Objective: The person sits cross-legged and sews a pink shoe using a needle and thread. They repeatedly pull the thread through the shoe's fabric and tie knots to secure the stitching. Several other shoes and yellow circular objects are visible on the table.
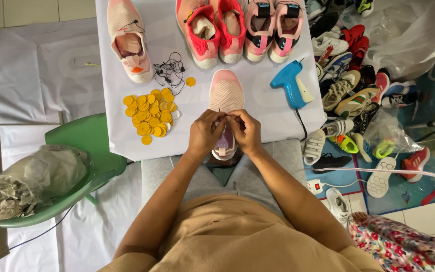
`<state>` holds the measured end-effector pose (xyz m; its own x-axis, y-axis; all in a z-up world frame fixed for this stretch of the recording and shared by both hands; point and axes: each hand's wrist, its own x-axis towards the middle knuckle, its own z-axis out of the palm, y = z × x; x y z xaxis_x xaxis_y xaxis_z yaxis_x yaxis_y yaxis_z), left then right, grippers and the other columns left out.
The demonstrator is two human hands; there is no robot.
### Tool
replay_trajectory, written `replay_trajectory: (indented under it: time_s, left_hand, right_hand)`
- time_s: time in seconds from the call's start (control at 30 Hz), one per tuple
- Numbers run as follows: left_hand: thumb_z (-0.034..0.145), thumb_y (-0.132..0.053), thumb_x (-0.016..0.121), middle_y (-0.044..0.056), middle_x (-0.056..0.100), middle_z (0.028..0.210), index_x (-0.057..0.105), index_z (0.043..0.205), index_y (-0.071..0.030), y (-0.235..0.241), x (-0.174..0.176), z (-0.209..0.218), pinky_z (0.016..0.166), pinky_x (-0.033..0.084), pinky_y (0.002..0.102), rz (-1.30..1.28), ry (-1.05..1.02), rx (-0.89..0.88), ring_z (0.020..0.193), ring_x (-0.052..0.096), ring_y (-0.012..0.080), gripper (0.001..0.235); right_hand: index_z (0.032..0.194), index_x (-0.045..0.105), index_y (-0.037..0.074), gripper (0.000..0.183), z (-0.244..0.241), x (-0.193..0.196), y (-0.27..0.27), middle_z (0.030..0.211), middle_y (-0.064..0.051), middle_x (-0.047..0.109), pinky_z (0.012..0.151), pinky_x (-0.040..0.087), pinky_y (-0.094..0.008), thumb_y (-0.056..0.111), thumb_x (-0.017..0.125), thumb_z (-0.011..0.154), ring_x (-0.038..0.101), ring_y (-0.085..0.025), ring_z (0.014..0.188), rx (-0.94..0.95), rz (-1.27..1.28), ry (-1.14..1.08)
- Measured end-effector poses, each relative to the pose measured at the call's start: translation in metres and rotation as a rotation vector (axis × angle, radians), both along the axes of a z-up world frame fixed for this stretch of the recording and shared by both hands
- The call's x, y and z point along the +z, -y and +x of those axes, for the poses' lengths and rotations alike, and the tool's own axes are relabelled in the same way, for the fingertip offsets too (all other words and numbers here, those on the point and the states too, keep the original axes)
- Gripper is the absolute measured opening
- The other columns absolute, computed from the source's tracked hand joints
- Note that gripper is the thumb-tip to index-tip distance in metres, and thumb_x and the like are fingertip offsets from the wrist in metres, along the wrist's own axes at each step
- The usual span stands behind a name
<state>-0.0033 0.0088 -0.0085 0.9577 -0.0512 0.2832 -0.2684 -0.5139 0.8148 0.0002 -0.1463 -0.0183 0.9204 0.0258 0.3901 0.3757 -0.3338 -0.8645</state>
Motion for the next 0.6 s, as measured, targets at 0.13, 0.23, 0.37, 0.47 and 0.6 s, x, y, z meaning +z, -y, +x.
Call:
replay_trajectory:
  time_s: [0.13,0.23,0.37,0.47,0.6]
  left_hand:
    - [0.085,-0.011,0.076,0.008,0.07,0.084,0.077,0.102,-0.011,-0.0001,0.0043,-0.0005,0.05,0.051,0.036,-0.016,-0.001,0.001,0.056,0.066,0.0268,0.017]
    - [0.085,-0.011,0.076,0.006,0.07,0.082,0.077,0.1,-0.012,-0.0033,0.0039,-0.0006,0.05,0.05,0.034,-0.025,-0.004,0.007,0.055,0.066,0.0241,0.015]
    - [0.085,-0.012,0.077,0.005,0.068,0.081,0.077,0.099,-0.012,-0.0062,-0.0003,-0.0004,0.049,0.05,0.032,-0.053,-0.003,0.004,0.054,0.064,0.0217,0.014]
    - [0.085,-0.011,0.077,0.005,0.068,0.08,0.077,0.098,-0.012,-0.0068,0.0018,-0.0006,0.049,0.049,0.031,-0.074,0.0,0.003,0.053,0.063,0.0203,0.013]
    - [0.085,-0.009,0.077,0.005,0.068,0.079,0.077,0.097,-0.011,-0.0055,0.0033,-0.0006,0.048,0.049,0.032,-0.068,0.004,0.004,0.052,0.063,0.0207,0.013]
  right_hand:
    - [0.098,0.074,0.01,0.005,-0.0001,0.0028,0.0001,0.062,-0.008,0.063,0.052,0.05,-0.033,0.012,0.071,0.096,0.059,-0.018,0.056,0.001,0.005,-0.003]
    - [0.095,0.075,0.009,0.003,0.0,0.0031,-0.0014,0.065,-0.01,0.065,0.054,0.052,-0.036,0.01,0.072,0.094,0.063,-0.024,0.057,0.007,-0.008,0.022]
    - [0.094,0.075,0.008,0.003,-0.0012,0.0022,-0.0019,0.065,-0.01,0.064,0.056,0.052,-0.035,0.01,0.073,0.094,0.062,-0.022,0.057,0.006,-0.021,0.039]
    - [0.094,0.075,0.008,0.003,-0.0006,0.0009,-0.0018,0.065,-0.01,0.064,0.057,0.053,-0.036,0.011,0.073,0.094,0.062,-0.023,0.057,0.011,-0.023,0.048]
    - [0.094,0.075,0.008,0.004,-0.0004,-0.0021,-0.0018,0.064,-0.009,0.064,0.058,0.053,-0.035,0.01,0.073,0.094,0.062,-0.021,0.058,0.009,-0.017,0.054]
